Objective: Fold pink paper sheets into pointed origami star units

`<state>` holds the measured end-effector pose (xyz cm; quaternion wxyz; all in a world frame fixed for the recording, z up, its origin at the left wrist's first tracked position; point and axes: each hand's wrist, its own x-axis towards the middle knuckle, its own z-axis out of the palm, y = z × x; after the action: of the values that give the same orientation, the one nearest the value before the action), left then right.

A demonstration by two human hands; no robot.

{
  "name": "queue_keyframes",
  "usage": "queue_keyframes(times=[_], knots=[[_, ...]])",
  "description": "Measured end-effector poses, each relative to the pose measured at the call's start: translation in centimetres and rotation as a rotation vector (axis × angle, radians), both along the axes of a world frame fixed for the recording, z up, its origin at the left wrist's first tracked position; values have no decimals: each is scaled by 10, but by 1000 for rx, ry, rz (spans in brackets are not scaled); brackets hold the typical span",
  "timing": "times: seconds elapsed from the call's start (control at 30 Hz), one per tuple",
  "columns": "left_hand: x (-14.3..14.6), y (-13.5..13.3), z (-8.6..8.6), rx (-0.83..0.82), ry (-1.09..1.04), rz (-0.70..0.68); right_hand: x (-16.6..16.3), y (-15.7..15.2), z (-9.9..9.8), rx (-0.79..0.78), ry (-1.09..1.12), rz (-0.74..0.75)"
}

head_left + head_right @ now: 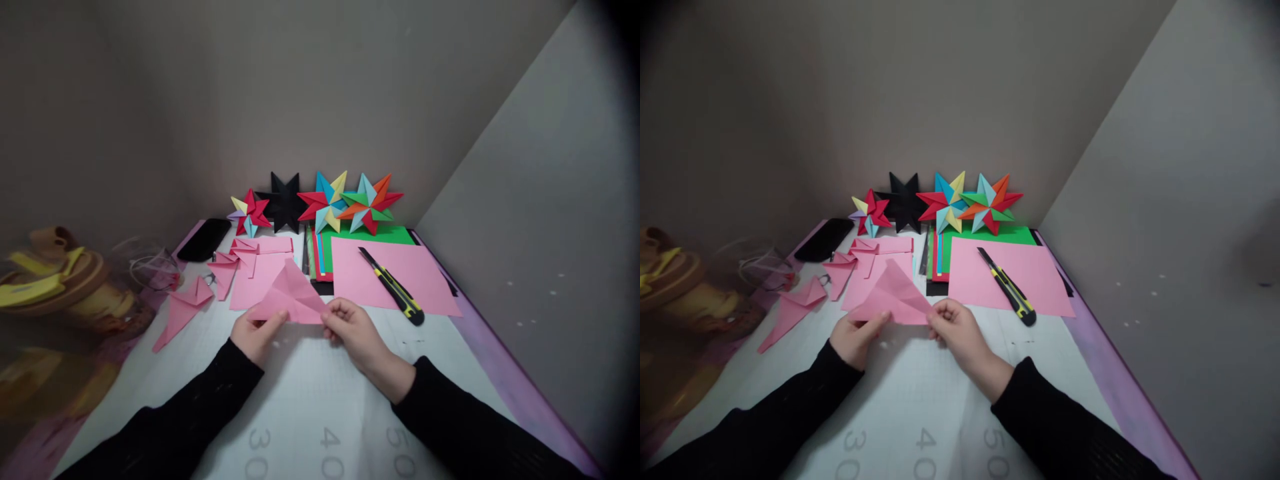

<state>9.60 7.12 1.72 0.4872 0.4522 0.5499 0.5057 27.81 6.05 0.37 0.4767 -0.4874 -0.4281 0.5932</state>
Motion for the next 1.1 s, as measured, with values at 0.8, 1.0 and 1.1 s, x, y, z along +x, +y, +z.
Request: queue_keyframes(times=[0.8, 1.0, 1.1], knots=[[-17, 16, 8, -231, -106, -300, 12, 4, 6, 330, -212, 63], [-12, 8, 5, -226, -186, -296, 9, -2, 10, 418, -272, 124], [-15, 7, 12, -199, -206, -342, 11, 0, 10, 409, -249, 90]])
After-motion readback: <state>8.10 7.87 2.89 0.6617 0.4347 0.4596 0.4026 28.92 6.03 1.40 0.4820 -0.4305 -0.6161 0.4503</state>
